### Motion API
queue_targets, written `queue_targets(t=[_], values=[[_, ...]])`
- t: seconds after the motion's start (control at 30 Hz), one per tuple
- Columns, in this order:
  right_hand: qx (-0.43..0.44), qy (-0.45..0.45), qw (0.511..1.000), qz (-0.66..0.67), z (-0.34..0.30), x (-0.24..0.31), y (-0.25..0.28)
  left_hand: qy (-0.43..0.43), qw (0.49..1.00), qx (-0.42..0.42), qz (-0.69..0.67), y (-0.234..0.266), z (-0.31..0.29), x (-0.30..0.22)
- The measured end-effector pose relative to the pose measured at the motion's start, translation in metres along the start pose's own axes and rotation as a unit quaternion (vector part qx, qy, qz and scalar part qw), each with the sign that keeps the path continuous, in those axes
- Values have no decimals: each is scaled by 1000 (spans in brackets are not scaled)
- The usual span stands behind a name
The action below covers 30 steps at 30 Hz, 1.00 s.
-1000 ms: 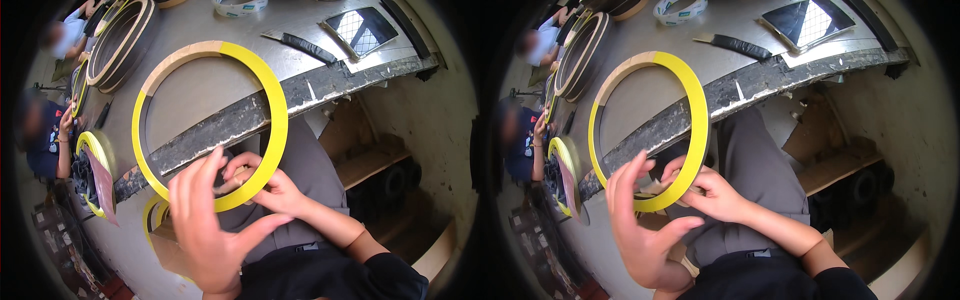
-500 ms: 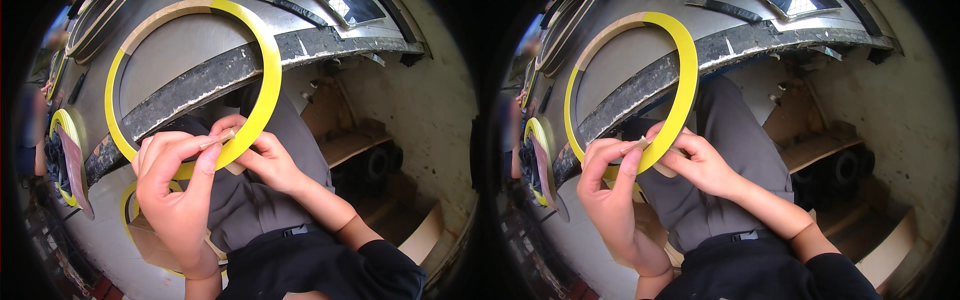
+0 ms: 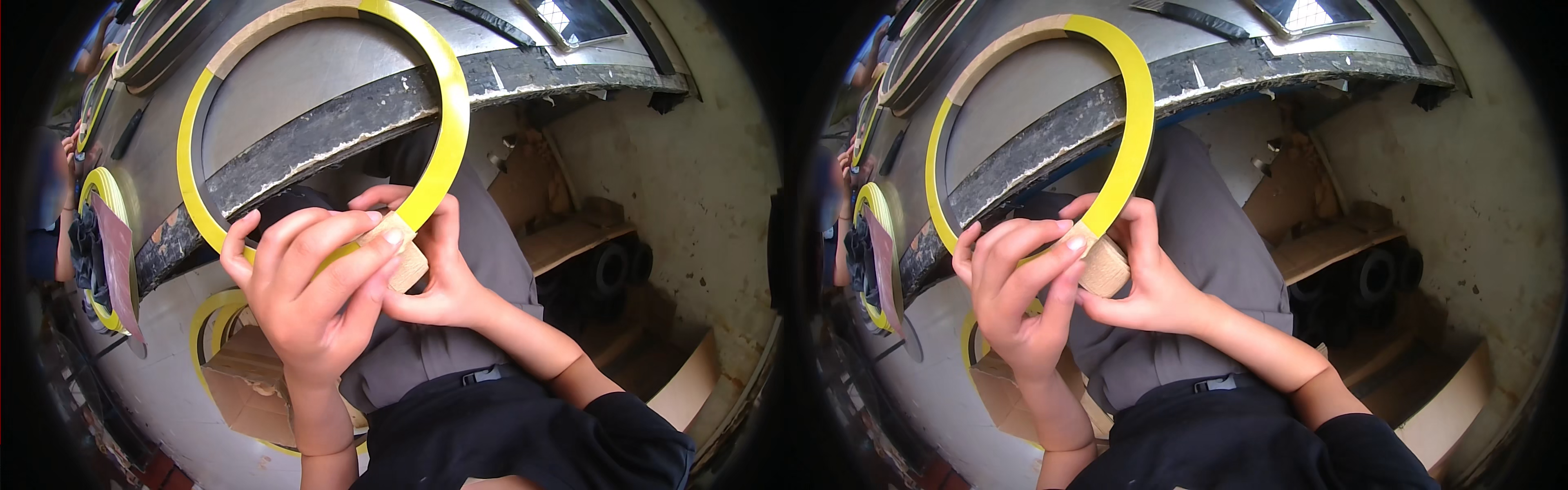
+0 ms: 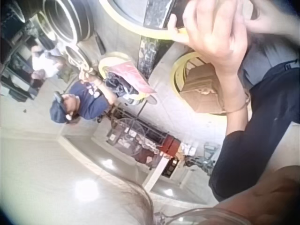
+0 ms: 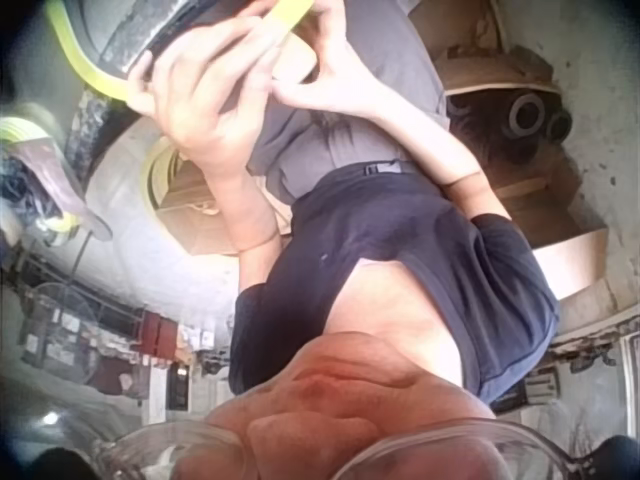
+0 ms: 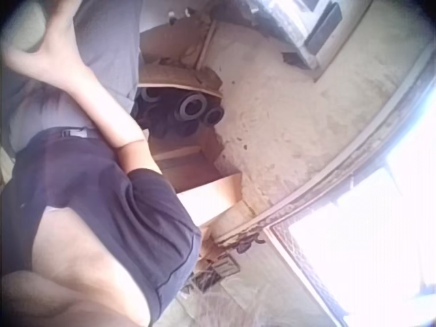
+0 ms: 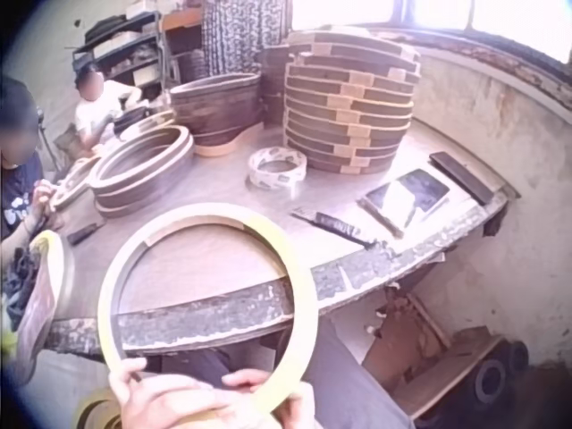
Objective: Applying wood-patterned finishing tape around yellow circular frames.
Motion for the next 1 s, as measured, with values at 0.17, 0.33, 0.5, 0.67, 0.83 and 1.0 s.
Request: queue_targets(t=[0.17, 0.33, 0.5, 0.67, 0.83, 1.0], values=[[-19, 51, 995, -82, -8, -5, 5, -10, 1000, 5, -4, 4, 0, 0], [-54, 47, 979, -191, -19, -11, 12, 6, 999, -34, 31, -4, 2, -4], [-60, 85, 981, -162, -23, -19, 10, 9, 997, -63, 46, -8, -1, -15], [-24, 136, 960, -243, -26, -21, 17, 29, 997, -68, -15, -11, -1, -13], [-53, 127, 920, -368, -20, -7, 23, 14, 997, -72, 18, -13, -2, -10], [-34, 75, 904, -419, -21, -3, 20, 1, 997, -83, -1, -15, -5, -2]])
Point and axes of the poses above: each hand's wrist, its own z-axis towards the middle knuckle, its own y-axis out of the back of the hand, x = y × z, the point moved 2 cm from there along z, towards the middle knuckle, and after that the axes turned 10 degrees about x, right-handed, at the moved point
